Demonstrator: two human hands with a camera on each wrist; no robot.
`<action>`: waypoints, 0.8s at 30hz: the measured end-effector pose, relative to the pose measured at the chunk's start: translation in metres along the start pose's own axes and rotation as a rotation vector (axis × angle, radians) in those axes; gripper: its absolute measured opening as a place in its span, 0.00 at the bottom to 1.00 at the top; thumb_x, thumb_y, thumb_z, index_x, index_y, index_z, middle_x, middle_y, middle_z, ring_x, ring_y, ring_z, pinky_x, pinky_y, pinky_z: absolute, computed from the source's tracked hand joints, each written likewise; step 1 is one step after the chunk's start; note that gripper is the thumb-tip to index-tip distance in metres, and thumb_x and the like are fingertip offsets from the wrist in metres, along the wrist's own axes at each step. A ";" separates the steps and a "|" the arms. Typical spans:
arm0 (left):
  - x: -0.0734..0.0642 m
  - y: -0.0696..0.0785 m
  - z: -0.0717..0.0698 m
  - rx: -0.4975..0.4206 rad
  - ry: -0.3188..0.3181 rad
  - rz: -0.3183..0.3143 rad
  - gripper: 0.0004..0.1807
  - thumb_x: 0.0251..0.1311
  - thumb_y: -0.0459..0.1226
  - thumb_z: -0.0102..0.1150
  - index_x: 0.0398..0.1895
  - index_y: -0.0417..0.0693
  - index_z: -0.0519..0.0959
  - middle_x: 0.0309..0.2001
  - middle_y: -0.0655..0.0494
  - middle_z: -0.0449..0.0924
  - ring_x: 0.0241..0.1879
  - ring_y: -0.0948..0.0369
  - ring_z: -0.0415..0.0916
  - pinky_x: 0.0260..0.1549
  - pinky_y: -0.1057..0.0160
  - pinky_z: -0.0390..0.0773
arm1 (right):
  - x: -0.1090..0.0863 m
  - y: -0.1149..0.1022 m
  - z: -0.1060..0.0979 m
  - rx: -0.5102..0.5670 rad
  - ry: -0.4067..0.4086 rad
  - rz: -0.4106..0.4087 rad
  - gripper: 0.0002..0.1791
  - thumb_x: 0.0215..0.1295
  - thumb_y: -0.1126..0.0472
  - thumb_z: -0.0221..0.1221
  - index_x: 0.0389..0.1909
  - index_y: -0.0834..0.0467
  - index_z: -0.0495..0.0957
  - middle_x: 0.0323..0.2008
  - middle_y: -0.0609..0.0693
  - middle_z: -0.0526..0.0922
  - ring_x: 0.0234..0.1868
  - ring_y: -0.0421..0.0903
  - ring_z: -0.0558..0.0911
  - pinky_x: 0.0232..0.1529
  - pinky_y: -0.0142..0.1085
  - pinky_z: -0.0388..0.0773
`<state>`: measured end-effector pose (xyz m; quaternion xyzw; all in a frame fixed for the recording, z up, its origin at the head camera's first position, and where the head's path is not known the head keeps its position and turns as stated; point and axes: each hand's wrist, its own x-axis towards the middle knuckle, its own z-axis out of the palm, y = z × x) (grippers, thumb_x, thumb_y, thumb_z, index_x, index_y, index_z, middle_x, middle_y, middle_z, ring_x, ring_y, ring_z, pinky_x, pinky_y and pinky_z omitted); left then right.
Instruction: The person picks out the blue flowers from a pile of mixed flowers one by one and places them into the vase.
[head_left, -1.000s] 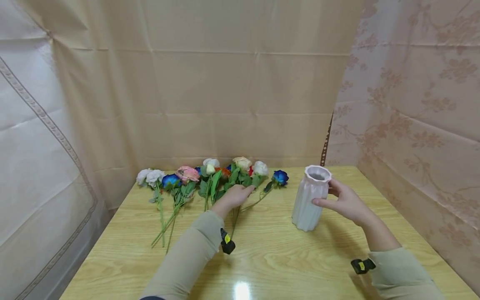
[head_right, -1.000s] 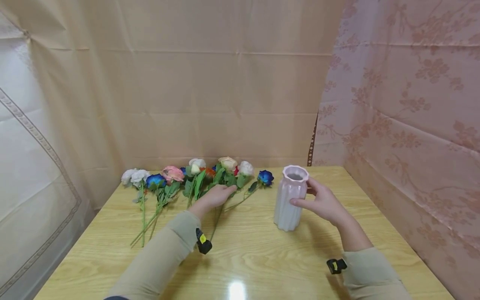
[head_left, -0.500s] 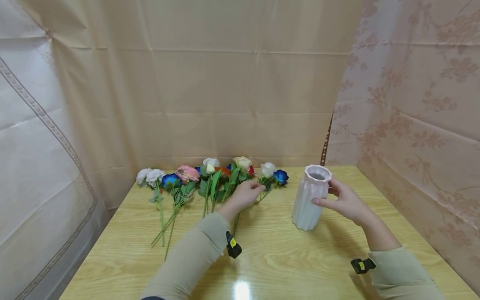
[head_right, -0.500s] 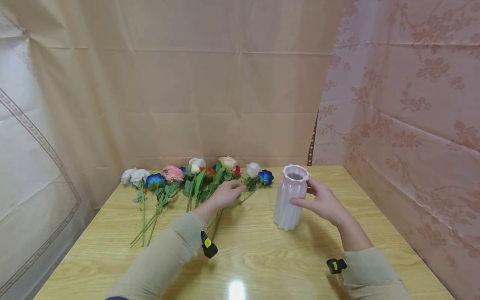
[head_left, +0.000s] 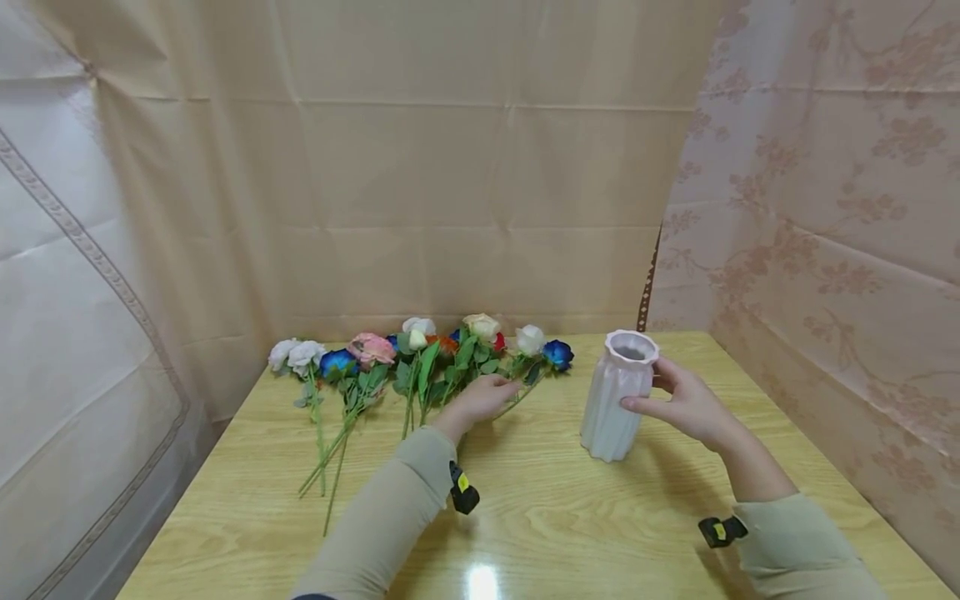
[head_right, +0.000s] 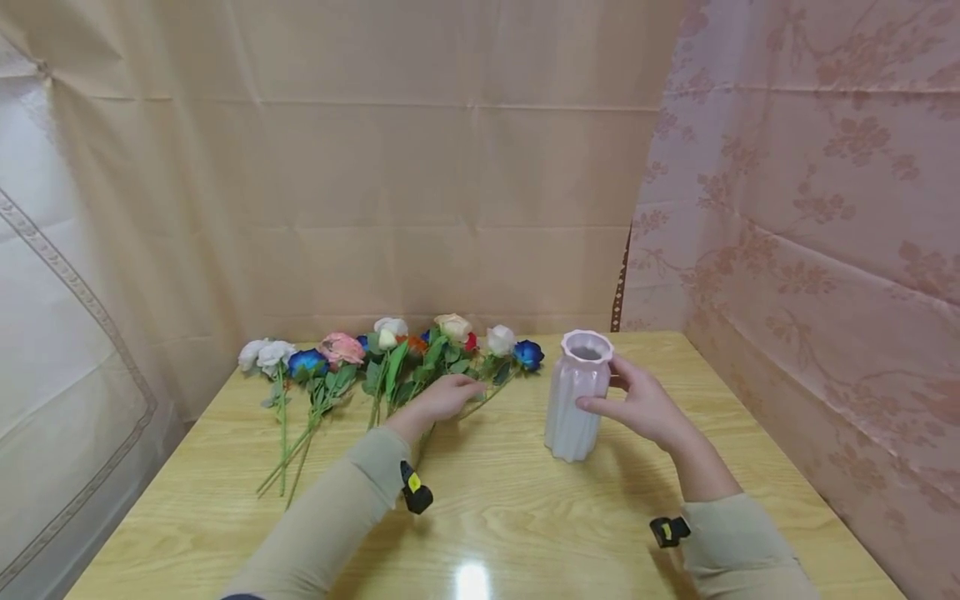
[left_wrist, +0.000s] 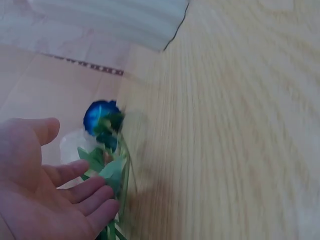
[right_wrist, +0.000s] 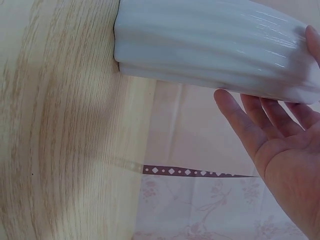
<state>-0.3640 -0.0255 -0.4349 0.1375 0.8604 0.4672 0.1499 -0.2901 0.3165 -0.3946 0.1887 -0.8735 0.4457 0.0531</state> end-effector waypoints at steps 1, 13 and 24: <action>0.000 -0.002 -0.003 -0.004 0.008 -0.008 0.33 0.76 0.57 0.49 0.70 0.42 0.72 0.64 0.46 0.75 0.64 0.47 0.72 0.60 0.44 0.73 | 0.000 0.000 0.000 0.000 0.000 -0.001 0.44 0.65 0.52 0.71 0.77 0.55 0.60 0.67 0.59 0.71 0.65 0.67 0.72 0.54 0.60 0.77; -0.002 -0.012 -0.025 -0.034 0.072 -0.043 0.32 0.75 0.56 0.50 0.70 0.42 0.72 0.65 0.45 0.74 0.65 0.45 0.70 0.61 0.43 0.71 | -0.001 -0.001 -0.001 -0.016 0.006 0.010 0.44 0.65 0.51 0.71 0.76 0.57 0.61 0.66 0.60 0.72 0.64 0.67 0.73 0.54 0.59 0.77; -0.006 0.000 -0.026 -0.014 0.071 -0.006 0.29 0.76 0.54 0.50 0.68 0.43 0.73 0.65 0.46 0.75 0.65 0.46 0.71 0.60 0.44 0.72 | 0.000 0.001 -0.001 -0.013 0.008 0.012 0.44 0.64 0.51 0.71 0.76 0.57 0.61 0.66 0.60 0.72 0.64 0.65 0.73 0.53 0.57 0.78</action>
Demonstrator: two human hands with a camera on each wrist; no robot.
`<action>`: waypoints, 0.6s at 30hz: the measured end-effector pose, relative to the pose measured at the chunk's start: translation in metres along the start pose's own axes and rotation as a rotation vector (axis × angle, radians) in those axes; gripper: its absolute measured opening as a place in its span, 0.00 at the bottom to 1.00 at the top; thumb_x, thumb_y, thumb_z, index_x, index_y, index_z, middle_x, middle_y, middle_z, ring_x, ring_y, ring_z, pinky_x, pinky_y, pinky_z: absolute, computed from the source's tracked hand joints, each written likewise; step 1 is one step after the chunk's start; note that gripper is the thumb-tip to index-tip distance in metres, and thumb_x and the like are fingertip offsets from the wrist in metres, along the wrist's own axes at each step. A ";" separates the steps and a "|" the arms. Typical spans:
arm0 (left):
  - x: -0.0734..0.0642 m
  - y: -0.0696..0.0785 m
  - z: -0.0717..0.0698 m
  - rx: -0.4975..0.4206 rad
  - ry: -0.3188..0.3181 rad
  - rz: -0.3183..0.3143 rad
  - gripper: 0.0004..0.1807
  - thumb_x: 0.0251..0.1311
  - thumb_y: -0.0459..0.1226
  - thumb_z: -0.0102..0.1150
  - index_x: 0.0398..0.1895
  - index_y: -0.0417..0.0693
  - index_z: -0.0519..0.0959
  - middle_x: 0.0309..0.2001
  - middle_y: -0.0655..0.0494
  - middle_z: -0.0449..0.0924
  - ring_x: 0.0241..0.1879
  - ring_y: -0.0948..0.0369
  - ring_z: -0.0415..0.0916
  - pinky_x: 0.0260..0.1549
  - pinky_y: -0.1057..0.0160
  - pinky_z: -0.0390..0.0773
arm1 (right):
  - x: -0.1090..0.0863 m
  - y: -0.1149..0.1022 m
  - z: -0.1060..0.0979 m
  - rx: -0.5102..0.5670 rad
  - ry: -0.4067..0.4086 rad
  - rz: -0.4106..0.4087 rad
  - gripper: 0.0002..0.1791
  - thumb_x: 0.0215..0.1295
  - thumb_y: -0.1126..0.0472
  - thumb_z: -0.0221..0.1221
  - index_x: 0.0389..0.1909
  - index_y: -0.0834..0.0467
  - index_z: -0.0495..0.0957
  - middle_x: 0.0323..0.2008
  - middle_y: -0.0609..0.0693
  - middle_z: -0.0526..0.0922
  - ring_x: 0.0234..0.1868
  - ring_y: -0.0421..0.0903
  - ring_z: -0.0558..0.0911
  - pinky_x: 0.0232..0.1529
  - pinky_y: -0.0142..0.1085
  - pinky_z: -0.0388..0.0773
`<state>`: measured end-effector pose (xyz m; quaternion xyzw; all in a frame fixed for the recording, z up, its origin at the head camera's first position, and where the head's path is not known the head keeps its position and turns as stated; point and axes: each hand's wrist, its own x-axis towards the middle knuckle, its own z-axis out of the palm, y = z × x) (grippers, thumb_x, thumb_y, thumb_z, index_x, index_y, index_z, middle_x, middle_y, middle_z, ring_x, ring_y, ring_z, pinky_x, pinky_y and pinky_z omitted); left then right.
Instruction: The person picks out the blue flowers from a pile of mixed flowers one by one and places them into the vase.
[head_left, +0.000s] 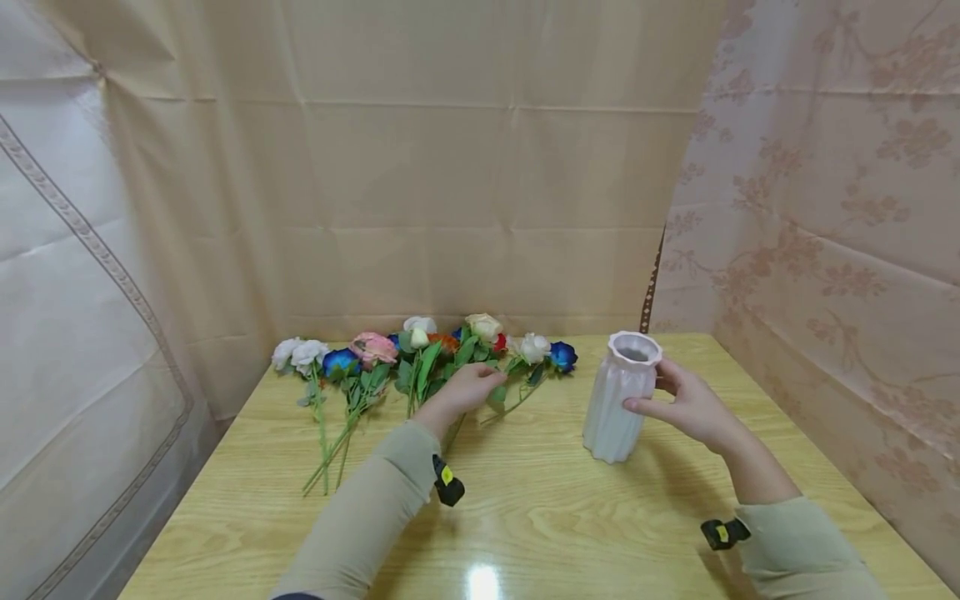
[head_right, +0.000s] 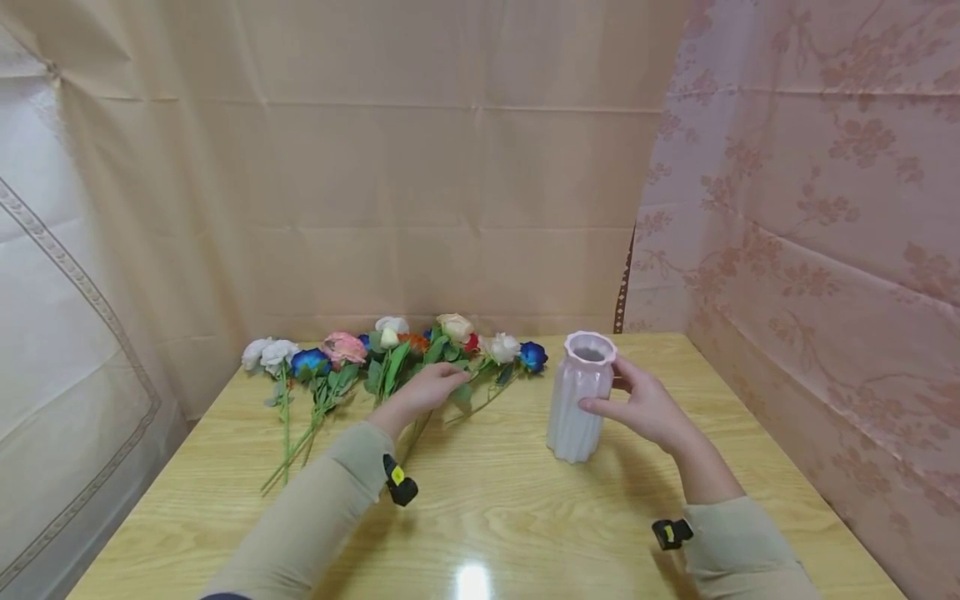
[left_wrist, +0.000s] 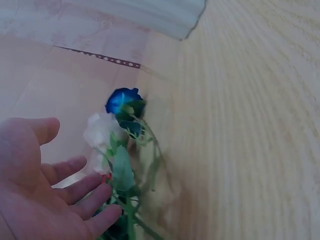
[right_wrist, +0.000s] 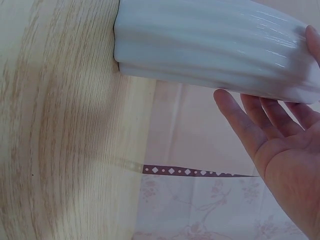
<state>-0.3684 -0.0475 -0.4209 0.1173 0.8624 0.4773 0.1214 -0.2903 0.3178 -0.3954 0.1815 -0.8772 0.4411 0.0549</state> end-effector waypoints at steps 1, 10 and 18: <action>-0.001 0.002 -0.001 0.004 0.002 0.008 0.30 0.76 0.54 0.50 0.69 0.43 0.73 0.65 0.45 0.74 0.65 0.46 0.71 0.61 0.44 0.72 | 0.000 0.000 0.000 -0.003 -0.001 -0.003 0.44 0.64 0.51 0.71 0.76 0.58 0.61 0.66 0.61 0.72 0.64 0.66 0.73 0.53 0.57 0.78; -0.010 0.027 -0.020 -0.020 -0.021 0.084 0.29 0.77 0.54 0.49 0.71 0.47 0.72 0.64 0.50 0.75 0.61 0.48 0.74 0.58 0.45 0.74 | -0.001 -0.003 0.000 0.000 -0.006 0.005 0.45 0.65 0.51 0.71 0.77 0.57 0.59 0.68 0.61 0.70 0.66 0.68 0.71 0.55 0.61 0.76; -0.020 0.059 -0.043 0.031 0.034 0.172 0.27 0.77 0.53 0.51 0.69 0.48 0.74 0.67 0.50 0.74 0.65 0.50 0.70 0.62 0.47 0.71 | -0.002 -0.002 0.001 0.008 -0.007 0.000 0.45 0.65 0.52 0.71 0.77 0.57 0.59 0.68 0.61 0.70 0.66 0.67 0.71 0.55 0.60 0.77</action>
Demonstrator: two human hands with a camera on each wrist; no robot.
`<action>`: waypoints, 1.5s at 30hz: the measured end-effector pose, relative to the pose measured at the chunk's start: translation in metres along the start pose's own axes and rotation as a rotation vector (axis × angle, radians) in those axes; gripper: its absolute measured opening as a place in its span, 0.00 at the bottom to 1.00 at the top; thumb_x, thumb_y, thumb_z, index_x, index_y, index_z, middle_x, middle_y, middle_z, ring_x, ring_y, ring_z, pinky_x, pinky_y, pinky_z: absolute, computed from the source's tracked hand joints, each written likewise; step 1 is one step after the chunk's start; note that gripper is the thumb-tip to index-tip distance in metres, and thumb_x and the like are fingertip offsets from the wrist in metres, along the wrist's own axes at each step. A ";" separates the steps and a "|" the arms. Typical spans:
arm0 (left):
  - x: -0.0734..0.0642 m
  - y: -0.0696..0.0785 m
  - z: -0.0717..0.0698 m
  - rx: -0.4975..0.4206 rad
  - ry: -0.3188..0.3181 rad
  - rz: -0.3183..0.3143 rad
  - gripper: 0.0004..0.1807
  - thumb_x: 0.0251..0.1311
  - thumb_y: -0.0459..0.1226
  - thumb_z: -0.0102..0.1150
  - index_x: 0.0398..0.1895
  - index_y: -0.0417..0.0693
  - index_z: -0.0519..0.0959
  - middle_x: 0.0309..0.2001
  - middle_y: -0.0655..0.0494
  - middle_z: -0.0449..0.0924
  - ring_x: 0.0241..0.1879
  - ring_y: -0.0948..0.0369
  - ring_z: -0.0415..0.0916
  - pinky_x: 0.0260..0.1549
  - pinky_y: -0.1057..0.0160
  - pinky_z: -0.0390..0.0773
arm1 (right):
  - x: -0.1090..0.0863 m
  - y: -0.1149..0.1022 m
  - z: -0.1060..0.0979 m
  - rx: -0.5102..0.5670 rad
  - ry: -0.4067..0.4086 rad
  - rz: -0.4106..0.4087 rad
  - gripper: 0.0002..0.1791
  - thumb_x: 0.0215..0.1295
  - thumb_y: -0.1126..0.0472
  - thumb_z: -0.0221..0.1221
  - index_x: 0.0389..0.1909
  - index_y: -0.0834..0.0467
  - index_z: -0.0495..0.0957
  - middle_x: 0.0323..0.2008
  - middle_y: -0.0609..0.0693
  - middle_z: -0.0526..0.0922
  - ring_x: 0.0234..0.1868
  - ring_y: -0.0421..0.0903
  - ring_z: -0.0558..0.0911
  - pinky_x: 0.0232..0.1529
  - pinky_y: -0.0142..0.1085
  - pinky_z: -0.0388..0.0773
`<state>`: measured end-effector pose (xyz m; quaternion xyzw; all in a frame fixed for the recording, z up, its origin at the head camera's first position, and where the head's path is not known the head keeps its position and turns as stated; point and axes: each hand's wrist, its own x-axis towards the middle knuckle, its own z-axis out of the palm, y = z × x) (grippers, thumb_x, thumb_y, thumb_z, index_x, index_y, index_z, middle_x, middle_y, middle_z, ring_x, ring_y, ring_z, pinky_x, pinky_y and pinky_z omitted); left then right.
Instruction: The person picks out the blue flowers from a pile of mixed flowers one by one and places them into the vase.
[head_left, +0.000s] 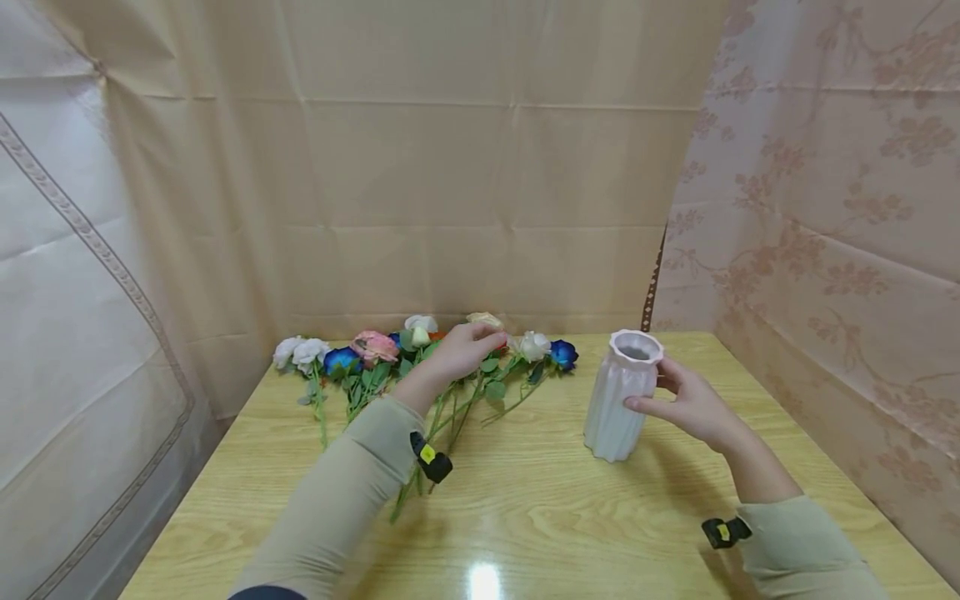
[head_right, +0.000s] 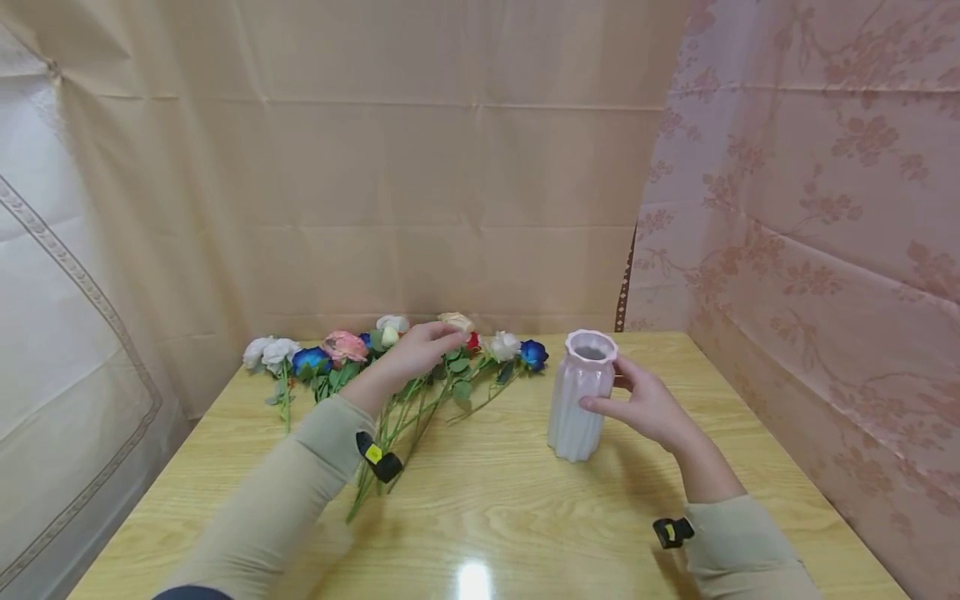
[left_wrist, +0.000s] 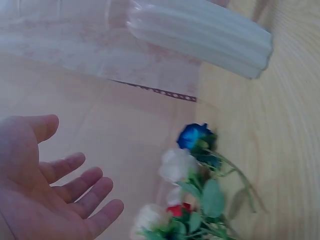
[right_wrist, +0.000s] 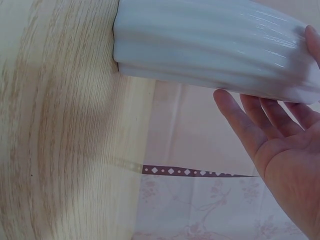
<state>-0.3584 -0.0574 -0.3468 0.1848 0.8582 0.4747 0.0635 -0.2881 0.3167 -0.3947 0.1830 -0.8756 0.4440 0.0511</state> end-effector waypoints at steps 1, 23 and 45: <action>-0.001 0.004 -0.002 -0.004 0.008 0.006 0.27 0.77 0.53 0.51 0.70 0.48 0.73 0.67 0.50 0.73 0.67 0.50 0.69 0.62 0.47 0.71 | 0.000 0.000 0.000 0.000 0.001 0.000 0.45 0.65 0.51 0.71 0.77 0.56 0.59 0.68 0.60 0.70 0.66 0.67 0.71 0.55 0.60 0.77; -0.009 0.017 0.002 -0.056 0.054 0.090 0.32 0.73 0.51 0.58 0.74 0.49 0.66 0.68 0.48 0.70 0.64 0.52 0.71 0.57 0.49 0.76 | -0.002 -0.006 -0.001 -0.006 0.004 -0.007 0.43 0.65 0.53 0.71 0.76 0.59 0.61 0.65 0.60 0.73 0.64 0.64 0.74 0.53 0.52 0.78; -0.004 0.001 0.032 0.065 0.036 0.105 0.33 0.70 0.51 0.62 0.72 0.47 0.69 0.66 0.49 0.73 0.64 0.50 0.71 0.60 0.49 0.74 | 0.001 0.002 -0.002 0.005 -0.004 -0.004 0.43 0.64 0.52 0.71 0.75 0.58 0.62 0.63 0.59 0.74 0.63 0.63 0.75 0.52 0.52 0.79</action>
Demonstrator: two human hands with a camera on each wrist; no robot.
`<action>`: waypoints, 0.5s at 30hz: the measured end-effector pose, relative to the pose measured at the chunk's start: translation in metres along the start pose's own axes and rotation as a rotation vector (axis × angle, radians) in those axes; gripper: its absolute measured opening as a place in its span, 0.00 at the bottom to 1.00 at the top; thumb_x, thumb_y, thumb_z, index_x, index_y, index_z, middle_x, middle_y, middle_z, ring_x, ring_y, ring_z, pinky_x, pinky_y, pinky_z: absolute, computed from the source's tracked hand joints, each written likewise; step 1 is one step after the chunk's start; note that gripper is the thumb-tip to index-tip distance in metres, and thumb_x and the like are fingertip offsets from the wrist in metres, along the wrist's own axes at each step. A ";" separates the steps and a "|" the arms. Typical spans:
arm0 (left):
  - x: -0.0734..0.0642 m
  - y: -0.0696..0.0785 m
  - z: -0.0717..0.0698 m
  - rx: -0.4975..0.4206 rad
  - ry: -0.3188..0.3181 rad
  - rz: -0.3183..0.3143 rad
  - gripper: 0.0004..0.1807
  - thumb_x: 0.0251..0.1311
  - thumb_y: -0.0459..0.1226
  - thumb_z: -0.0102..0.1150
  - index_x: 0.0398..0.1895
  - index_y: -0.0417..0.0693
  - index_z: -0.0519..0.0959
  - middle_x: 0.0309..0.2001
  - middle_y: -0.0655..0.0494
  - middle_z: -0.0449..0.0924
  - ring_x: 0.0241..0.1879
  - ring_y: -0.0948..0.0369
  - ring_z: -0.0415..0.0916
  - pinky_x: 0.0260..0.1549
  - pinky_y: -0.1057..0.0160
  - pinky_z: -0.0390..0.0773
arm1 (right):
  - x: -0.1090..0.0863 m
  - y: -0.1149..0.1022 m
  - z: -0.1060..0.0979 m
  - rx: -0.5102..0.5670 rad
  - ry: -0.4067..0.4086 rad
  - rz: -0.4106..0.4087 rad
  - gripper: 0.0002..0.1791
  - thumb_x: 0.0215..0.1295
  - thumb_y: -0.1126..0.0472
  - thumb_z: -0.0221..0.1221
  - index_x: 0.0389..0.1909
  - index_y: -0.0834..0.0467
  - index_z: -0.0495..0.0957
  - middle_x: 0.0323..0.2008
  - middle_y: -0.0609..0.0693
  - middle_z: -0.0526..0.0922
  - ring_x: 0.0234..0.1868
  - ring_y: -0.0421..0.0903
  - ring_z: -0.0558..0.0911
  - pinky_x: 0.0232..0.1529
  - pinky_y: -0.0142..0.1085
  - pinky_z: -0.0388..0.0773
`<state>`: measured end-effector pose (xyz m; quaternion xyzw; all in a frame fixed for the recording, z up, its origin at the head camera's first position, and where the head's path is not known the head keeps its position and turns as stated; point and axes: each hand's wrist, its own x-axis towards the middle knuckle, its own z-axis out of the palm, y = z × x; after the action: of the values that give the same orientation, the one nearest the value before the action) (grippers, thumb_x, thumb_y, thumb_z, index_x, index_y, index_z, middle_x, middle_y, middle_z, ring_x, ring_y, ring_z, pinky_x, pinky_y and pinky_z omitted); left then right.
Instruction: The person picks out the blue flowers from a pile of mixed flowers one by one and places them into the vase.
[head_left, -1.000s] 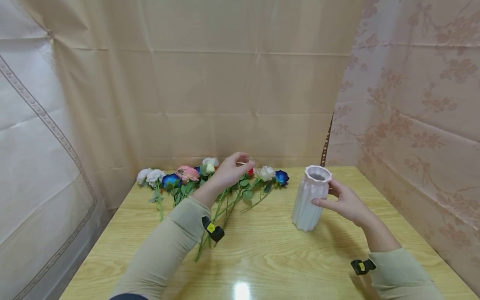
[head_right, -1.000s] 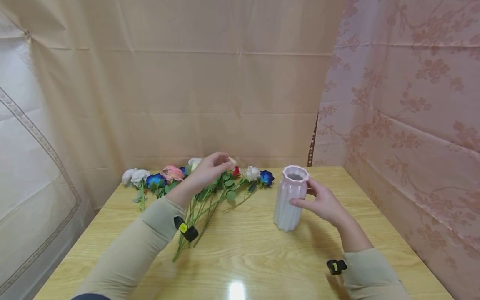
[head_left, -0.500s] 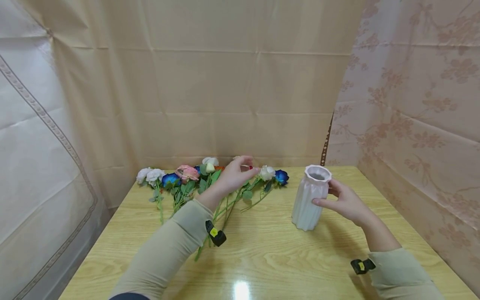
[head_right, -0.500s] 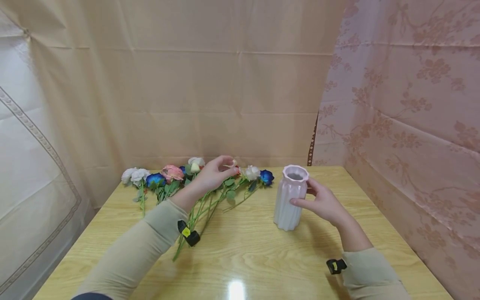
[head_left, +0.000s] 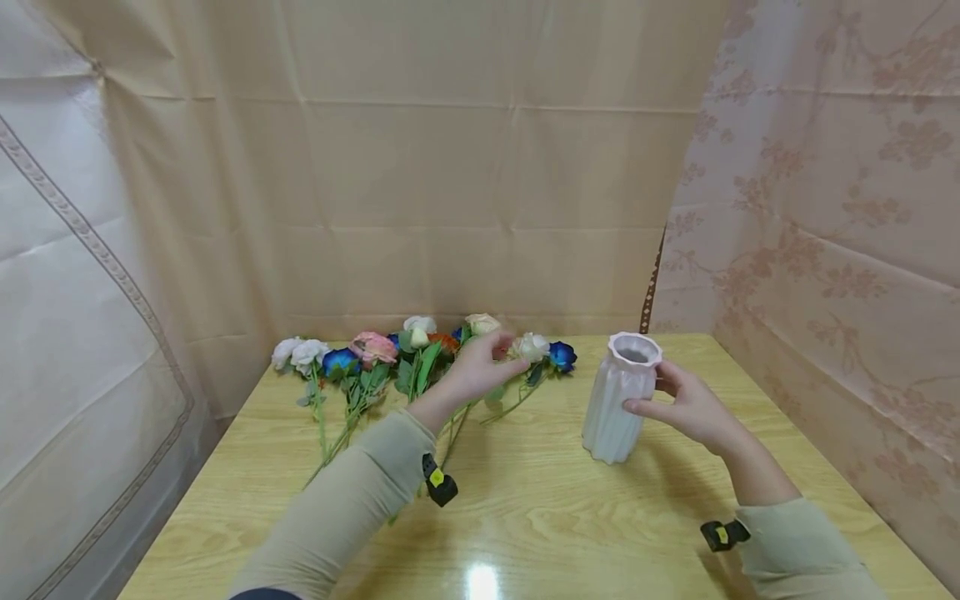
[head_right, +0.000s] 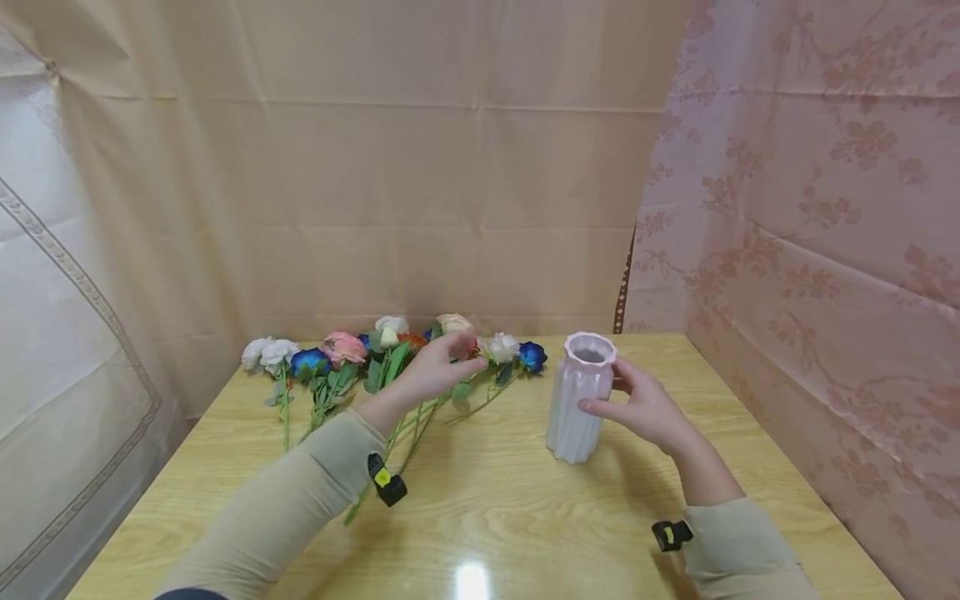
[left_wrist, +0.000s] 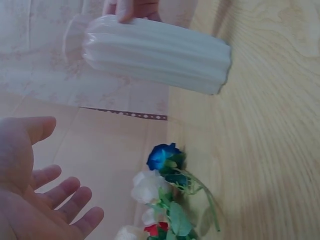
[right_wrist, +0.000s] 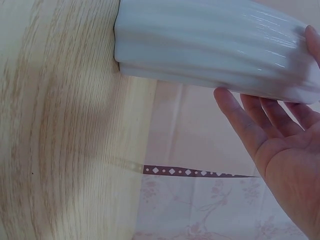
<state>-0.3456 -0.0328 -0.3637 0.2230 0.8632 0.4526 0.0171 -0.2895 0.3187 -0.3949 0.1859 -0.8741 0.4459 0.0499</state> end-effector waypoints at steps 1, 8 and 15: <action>0.001 -0.001 0.002 0.003 -0.002 -0.002 0.33 0.69 0.51 0.63 0.72 0.47 0.69 0.66 0.49 0.73 0.64 0.50 0.71 0.60 0.49 0.73 | 0.000 0.000 0.000 0.000 0.001 0.001 0.43 0.64 0.52 0.71 0.75 0.58 0.62 0.63 0.59 0.74 0.63 0.63 0.75 0.52 0.52 0.79; 0.002 -0.016 0.017 0.010 -0.058 -0.035 0.35 0.69 0.51 0.63 0.73 0.44 0.68 0.69 0.45 0.71 0.66 0.45 0.70 0.63 0.48 0.71 | 0.000 0.000 0.000 0.018 -0.010 0.004 0.44 0.64 0.52 0.71 0.76 0.58 0.61 0.65 0.60 0.72 0.64 0.65 0.73 0.54 0.55 0.78; 0.002 -0.024 0.032 0.076 -0.132 -0.057 0.37 0.70 0.52 0.62 0.73 0.41 0.67 0.69 0.46 0.70 0.68 0.47 0.69 0.64 0.49 0.70 | -0.001 -0.001 -0.001 0.007 -0.008 0.014 0.45 0.64 0.52 0.71 0.76 0.59 0.59 0.66 0.61 0.72 0.65 0.66 0.72 0.55 0.56 0.78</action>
<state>-0.3490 -0.0190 -0.4015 0.2282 0.8827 0.4032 0.0785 -0.2885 0.3187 -0.3939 0.1815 -0.8741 0.4486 0.0426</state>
